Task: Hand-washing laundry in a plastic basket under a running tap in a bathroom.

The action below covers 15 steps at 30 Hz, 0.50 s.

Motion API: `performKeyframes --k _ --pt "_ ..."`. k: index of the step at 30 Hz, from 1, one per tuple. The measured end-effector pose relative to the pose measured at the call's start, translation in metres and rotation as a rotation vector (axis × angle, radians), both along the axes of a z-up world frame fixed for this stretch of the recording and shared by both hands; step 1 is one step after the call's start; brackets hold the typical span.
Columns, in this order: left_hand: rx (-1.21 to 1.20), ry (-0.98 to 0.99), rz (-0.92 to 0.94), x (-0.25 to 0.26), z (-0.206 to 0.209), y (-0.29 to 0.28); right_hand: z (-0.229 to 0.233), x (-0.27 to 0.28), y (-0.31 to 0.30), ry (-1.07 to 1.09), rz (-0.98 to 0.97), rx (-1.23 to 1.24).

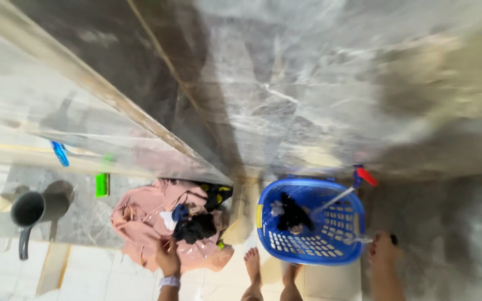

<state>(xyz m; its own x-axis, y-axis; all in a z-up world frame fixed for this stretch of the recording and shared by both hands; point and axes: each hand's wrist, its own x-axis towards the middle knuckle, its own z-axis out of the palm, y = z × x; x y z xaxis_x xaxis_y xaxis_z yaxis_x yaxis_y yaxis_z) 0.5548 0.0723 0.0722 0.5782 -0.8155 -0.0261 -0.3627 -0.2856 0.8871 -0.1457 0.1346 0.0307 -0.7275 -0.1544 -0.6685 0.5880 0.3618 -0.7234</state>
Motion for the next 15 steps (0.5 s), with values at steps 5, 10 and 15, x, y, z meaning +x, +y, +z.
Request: performKeyframes --k 5,10,15 --pt "-0.055 0.11 -0.015 0.046 0.021 0.0 0.06 -0.018 0.042 0.211 -0.018 -0.059" --pt "-0.132 0.259 0.018 0.032 0.071 -0.008 0.081 -0.04 0.071 0.544 0.099 0.052" --pt "-0.213 0.342 0.018 0.007 0.108 -0.004 0.125 -0.05 0.087 0.448 0.083 -0.129"
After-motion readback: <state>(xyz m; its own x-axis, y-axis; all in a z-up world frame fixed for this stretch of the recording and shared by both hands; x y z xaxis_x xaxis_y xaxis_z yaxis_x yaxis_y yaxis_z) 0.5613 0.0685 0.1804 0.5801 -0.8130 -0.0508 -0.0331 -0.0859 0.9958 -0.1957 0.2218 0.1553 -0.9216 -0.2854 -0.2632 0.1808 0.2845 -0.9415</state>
